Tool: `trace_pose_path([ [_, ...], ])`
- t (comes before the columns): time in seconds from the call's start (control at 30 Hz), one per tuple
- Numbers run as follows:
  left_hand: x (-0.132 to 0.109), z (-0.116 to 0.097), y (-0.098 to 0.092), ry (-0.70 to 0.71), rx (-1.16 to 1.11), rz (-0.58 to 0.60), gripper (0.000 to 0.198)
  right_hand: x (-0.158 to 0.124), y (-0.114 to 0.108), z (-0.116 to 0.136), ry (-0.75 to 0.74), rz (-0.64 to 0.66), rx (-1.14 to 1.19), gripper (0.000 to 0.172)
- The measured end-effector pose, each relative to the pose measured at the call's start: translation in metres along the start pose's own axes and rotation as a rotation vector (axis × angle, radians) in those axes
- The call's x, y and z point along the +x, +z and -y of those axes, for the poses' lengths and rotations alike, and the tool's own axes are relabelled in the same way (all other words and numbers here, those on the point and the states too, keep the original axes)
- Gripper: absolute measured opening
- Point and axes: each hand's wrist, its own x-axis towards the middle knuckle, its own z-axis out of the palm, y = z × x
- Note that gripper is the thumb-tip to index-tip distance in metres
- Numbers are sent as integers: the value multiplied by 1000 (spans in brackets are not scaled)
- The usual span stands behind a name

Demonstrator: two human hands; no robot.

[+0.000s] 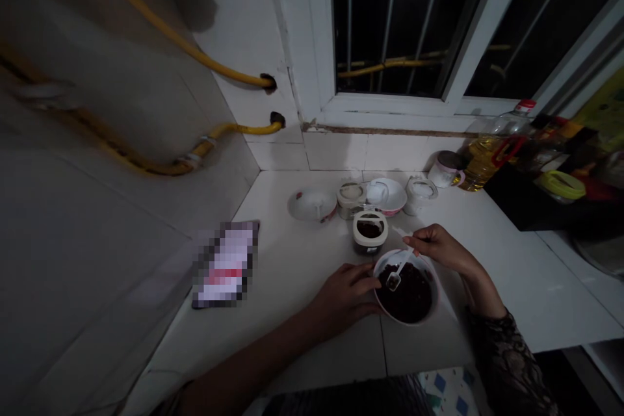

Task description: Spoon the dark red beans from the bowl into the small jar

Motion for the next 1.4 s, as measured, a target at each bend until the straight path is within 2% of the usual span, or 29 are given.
trace_pose_path([
  [0.23, 1, -1, -1, -13, -8, 7, 32, 5, 0, 3, 109, -125, 253, 52],
  [0.33, 1, -1, -1, -16, -3, 0, 33, 11, 0, 9, 101, -262, 376, 51],
  [0.4, 1, -1, -1, -16, 2, -6, 33, 13, 2, 15, 57, -413, 380, 52],
  [0.47, 1, -1, -1, -12, 7, -4, 34, 14, 7, 22, -32, -596, 273, 51],
  [0.53, 1, -1, -1, -5, 12, 3, 33, 14, 15, 26, -192, -735, 42, 49],
  [0.6, 1, -2, -1, -12, 15, 2, 33, 14, 22, 27, -403, -759, -270, 44],
  [0.7, 0, -2, 1, -25, 8, -5, 34, 13, 28, 25, -654, -710, -655, 39],
  [0.77, 0, -1, 1, -27, 4, 5, 34, 10, 25, 24, -720, -728, -715, 37],
  [0.83, -1, 0, 1, -29, 3, 18, 34, 5, 16, 24, -687, -747, -611, 34],
  [0.9, -1, 0, 1, -29, -3, 21, 34, -1, 4, 22, -557, -695, -443, 37],
  [1.03, -1, 1, 1, -15, -19, 4, 34, -12, -11, 15, -326, -339, -328, 48],
  [1.17, -1, 1, 1, 5, -18, -24, 33, -13, -3, 9, -240, -93, -476, 52],
  [1.27, 0, 1, 1, 8, -12, -27, 32, -12, 6, 9, -219, 70, -472, 49],
  [1.33, 0, 0, 0, 3, -8, -20, 32, -12, 8, 9, -196, 106, -427, 49],
  [1.4, 1, -2, -1, -2, -1, -15, 31, -12, 6, 7, -171, 77, -403, 50],
])
